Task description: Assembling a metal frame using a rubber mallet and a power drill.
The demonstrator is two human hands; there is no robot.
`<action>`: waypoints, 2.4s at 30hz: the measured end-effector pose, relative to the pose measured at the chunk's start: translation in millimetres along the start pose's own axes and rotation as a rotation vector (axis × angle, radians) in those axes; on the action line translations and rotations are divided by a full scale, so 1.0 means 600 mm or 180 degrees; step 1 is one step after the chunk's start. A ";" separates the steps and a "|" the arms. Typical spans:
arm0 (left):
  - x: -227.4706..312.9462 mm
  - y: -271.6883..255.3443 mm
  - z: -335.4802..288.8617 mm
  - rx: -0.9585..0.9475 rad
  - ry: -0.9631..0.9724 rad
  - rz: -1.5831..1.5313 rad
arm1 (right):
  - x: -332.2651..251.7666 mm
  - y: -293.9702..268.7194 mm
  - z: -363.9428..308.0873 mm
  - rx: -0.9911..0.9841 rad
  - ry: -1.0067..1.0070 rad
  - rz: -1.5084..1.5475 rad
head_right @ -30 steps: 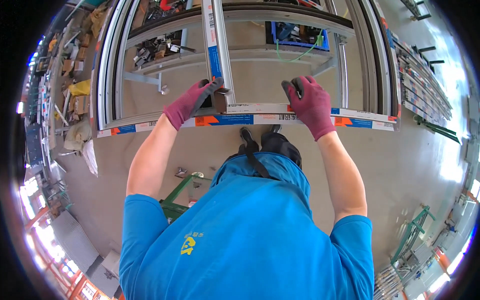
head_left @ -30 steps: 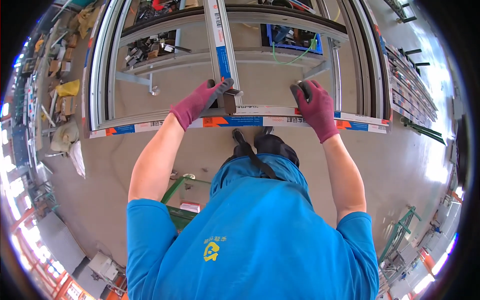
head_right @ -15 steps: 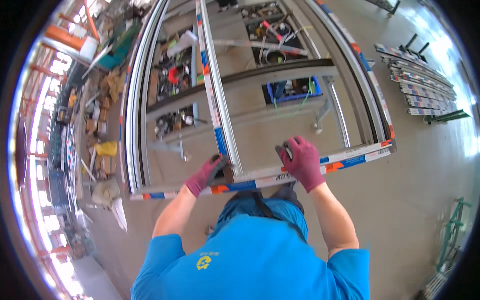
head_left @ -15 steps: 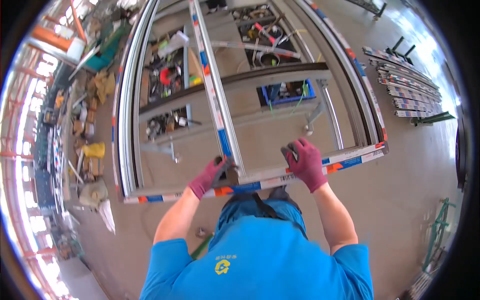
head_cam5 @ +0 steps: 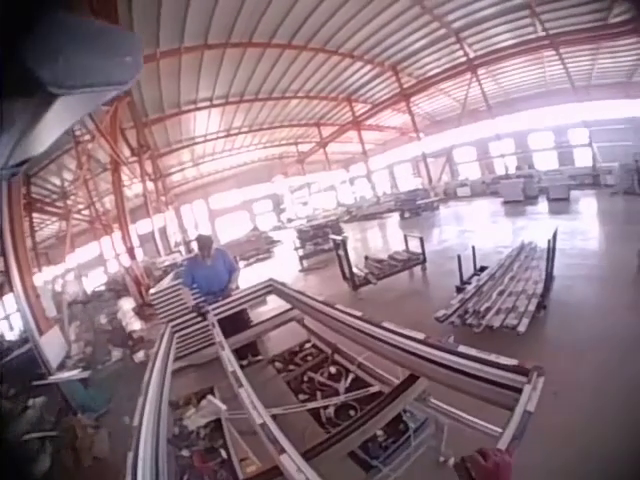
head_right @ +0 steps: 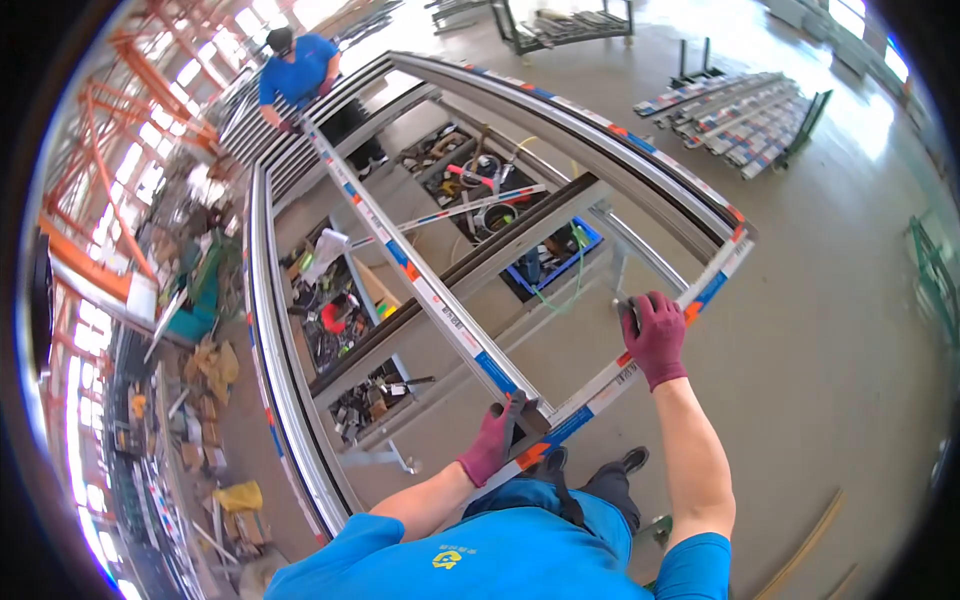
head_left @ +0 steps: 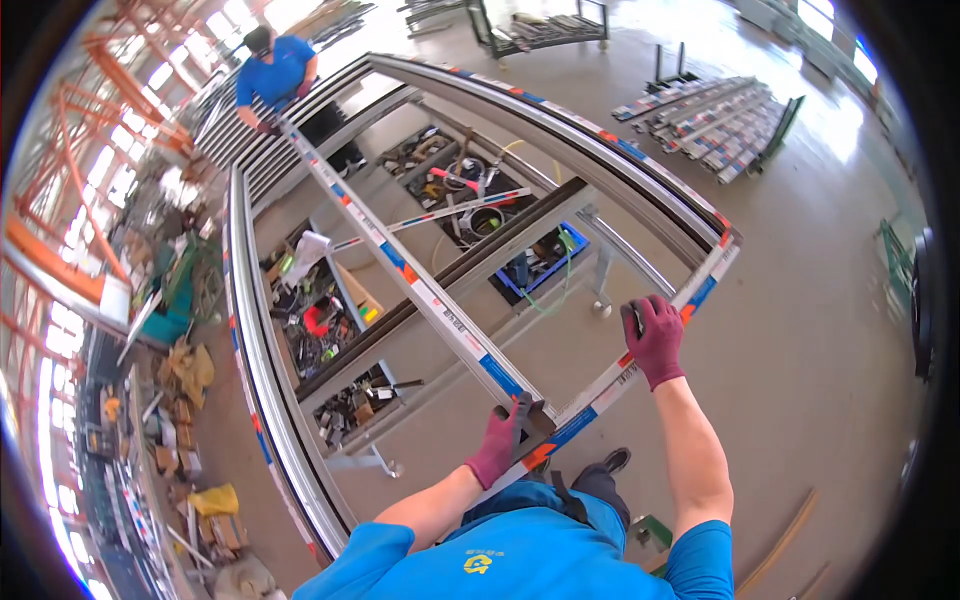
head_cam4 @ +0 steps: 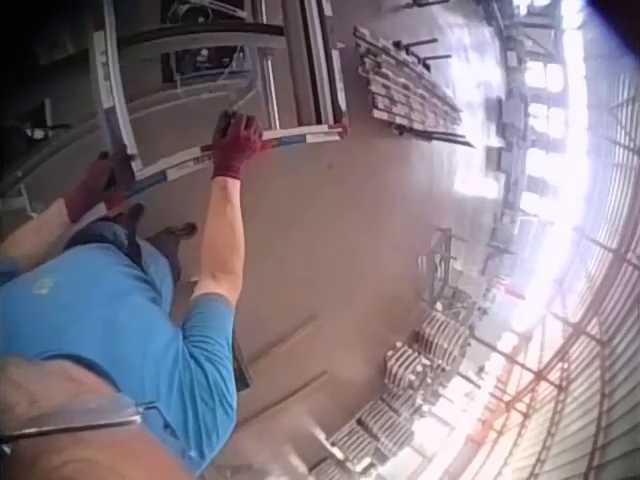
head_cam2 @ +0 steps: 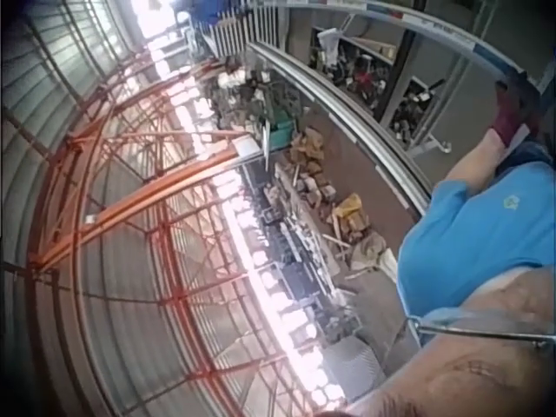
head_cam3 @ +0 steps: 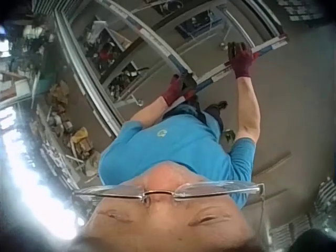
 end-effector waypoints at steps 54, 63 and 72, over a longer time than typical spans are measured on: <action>0.186 0.171 -0.056 -0.0126 0.3903 0.3991 | -0.665 -0.434 -1.363 0.0219 0.6344 -0.1525; -0.223 0.347 -0.470 -0.5234 0.2503 0.4191 | -0.813 -0.366 -1.339 0.3116 0.6709 -0.0636; -0.707 0.342 -0.738 -0.7616 0.3819 0.4611 | -0.912 -0.262 -1.366 0.5656 0.5946 0.1028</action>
Point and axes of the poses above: each hand's wrist, its own z-axis towards the middle knuckle, its own y-axis out of the palm, x = y × z, the point moved 2 cm from there along z, towards the middle knuckle, and after that the axes turned 2 degrees about -x, right-handed, at the moved point
